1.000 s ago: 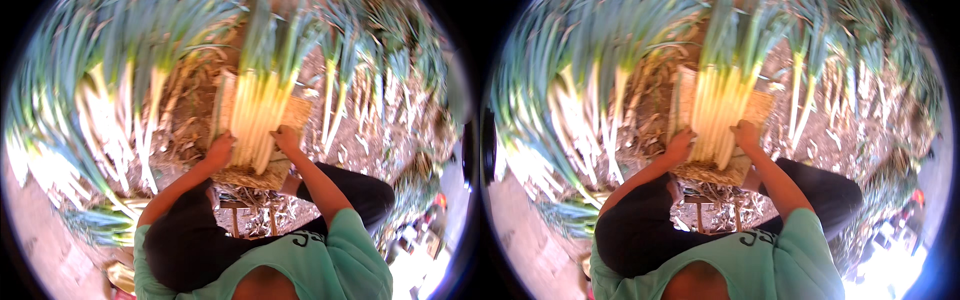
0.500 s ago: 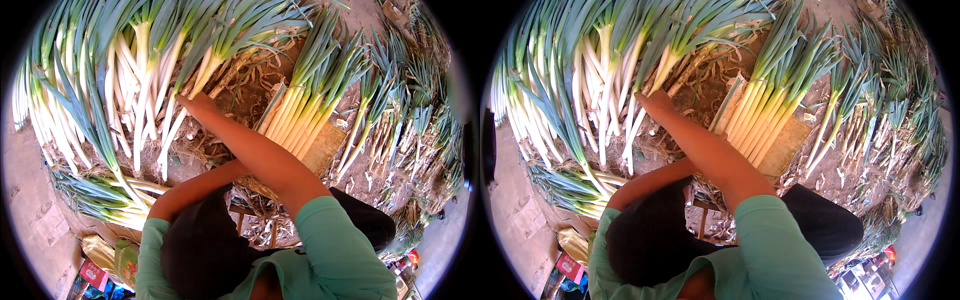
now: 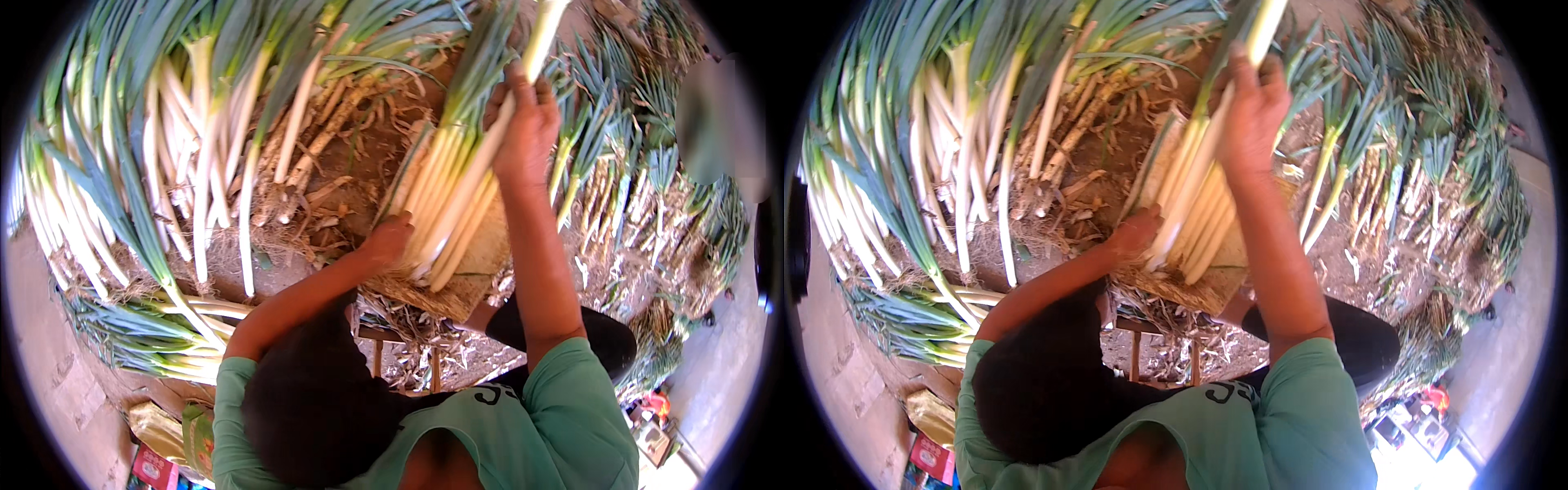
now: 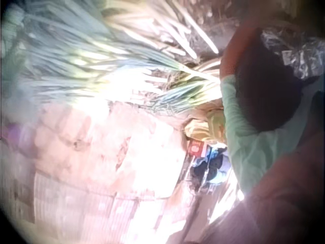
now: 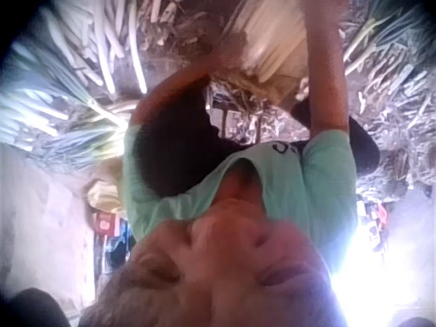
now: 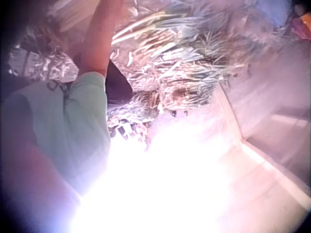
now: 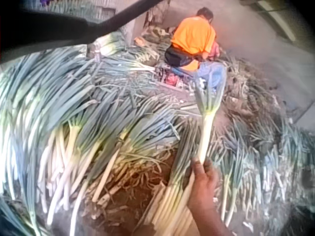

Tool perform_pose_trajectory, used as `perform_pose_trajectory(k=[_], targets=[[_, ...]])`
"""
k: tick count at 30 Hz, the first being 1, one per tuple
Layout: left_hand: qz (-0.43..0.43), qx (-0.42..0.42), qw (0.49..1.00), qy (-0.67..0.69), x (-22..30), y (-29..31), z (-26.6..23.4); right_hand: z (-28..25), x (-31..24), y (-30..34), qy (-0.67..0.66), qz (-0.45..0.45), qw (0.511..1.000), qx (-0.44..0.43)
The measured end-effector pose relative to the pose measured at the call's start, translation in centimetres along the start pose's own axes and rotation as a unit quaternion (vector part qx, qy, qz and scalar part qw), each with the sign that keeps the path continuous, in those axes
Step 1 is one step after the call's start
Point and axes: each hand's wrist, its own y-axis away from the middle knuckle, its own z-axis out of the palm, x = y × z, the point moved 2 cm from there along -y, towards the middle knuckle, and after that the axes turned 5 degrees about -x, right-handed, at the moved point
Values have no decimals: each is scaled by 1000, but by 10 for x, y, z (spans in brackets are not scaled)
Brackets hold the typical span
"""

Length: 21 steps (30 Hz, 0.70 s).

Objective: The person bundles leeks by hand using a blue strap. They pick up several leeks from the floor, align them on a wooden board, and tie the strap around the bundle.

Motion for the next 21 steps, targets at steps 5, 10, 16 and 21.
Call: perform_pose_trajectory(k=[5,10,16,21], targets=[[15,85,990,110,12,13,-23,-80,31,-17,105,14,992,71],[-9,44,993,105,20,7,-28,-134,206,36,122,348,929,15],[-45,34,989,134,18,9,-26,-132,223,64,304,334,891,-51],[-36,67,989,127,23,10,-32,-98,220,52,248,332,908,-67]])
